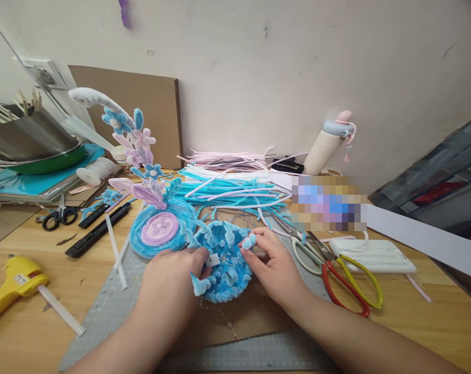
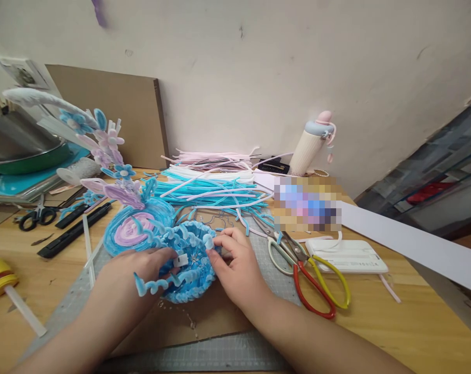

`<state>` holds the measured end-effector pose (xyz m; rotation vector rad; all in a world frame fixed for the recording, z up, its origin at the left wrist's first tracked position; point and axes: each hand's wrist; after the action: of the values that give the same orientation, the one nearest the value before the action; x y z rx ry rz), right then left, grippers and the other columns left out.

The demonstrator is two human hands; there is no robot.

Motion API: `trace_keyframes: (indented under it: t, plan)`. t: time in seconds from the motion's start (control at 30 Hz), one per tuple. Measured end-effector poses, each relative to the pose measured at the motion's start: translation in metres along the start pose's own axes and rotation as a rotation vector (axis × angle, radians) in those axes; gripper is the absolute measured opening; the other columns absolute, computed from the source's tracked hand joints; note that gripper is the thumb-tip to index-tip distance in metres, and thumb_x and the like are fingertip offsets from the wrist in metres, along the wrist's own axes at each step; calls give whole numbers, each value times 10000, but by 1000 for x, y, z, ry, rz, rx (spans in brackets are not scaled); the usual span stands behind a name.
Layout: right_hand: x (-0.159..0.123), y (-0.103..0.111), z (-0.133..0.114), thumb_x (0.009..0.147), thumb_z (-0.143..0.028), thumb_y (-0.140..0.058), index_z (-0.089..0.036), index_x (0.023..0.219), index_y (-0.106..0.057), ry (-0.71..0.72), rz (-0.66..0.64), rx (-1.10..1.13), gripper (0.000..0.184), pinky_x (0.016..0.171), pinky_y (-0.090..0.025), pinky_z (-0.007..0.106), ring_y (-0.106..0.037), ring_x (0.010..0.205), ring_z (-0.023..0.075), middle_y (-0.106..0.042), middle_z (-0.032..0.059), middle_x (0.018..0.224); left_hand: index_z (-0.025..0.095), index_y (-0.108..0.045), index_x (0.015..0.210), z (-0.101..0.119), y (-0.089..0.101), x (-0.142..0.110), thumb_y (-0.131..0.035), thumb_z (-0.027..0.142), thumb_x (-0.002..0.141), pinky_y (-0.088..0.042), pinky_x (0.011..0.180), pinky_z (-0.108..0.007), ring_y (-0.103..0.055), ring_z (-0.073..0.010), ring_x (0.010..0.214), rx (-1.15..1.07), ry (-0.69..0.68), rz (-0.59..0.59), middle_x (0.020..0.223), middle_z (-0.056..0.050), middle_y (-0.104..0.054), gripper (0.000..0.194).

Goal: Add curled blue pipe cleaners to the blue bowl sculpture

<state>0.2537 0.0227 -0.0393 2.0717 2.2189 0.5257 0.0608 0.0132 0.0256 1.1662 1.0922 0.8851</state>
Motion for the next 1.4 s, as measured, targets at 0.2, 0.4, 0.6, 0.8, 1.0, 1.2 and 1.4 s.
trace_keyframes:
  t: [0.2, 0.4, 0.6, 0.8, 1.0, 1.2, 1.4]
  plan:
    - [1, 0, 0, 875, -395, -588, -208, 877, -680, -4, -1, -11, 208, 582, -523, 248, -576, 845, 186, -514, 82, 1025, 232, -598, 762, 0, -1, 1, -460, 245, 869, -242, 560, -318, -643, -235, 663, -9, -5, 8, 707, -27, -700, 175]
    - [1, 0, 0, 882, -390, -579, -200, 885, -672, -6, -5, -9, 212, 584, -521, 243, -576, 840, 179, -507, 84, 1035, 232, -600, 771, -2, -3, 3, -489, 239, 850, -224, 550, -314, -637, -220, 646, -18, -9, 9, 699, -24, -698, 136]
    - [1, 1, 2, 888, -391, -576, -215, 893, -678, 10, 5, -45, 204, 582, -518, 243, -587, 865, 188, -523, 79, 1037, 224, -607, 783, 0, -3, 3, -505, 218, 826, -258, 578, -314, -642, -212, 678, -28, 4, 25, 731, -30, -708, 111]
    - [0, 1, 1, 883, -384, -581, -208, 879, -670, -1, -6, -31, 198, 579, -516, 241, -583, 859, 188, -515, 78, 1022, 228, -592, 734, -1, -1, 4, -493, 213, 816, -248, 579, -319, -638, -231, 670, -35, -6, 28, 691, -25, -696, 130]
    - [0, 1, 1, 882, -349, -578, -201, 894, -669, 0, -6, -24, 174, 596, -513, 239, -573, 888, 191, -508, 83, 1029, 229, -578, 739, -2, -2, 2, -502, 147, 788, -257, 597, -321, -628, -219, 677, -52, -49, 52, 742, -6, -704, 122]
    - [0, 1, 0, 881, -353, -579, -198, 899, -670, -14, -8, -21, 181, 583, -503, 238, -573, 854, 182, -505, 81, 1038, 222, -596, 768, -1, 1, -2, -486, 117, 815, -262, 597, -317, -626, -213, 672, -46, -72, 77, 753, -9, -707, 159]
    - [-1, 1, -1, 877, -355, -577, -191, 898, -670, -15, -9, -19, 189, 576, -498, 236, -566, 826, 174, -502, 80, 1030, 227, -619, 783, -1, -1, -1, -479, 160, 849, -252, 590, -318, -625, -217, 669, -40, -63, 94, 743, -7, -709, 169]
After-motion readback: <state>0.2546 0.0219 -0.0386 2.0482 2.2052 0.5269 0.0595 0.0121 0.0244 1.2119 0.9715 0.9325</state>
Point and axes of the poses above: each hand's wrist, its own x-axis towards the middle knuckle, its own y-axis out of the back of the hand, z = x × y
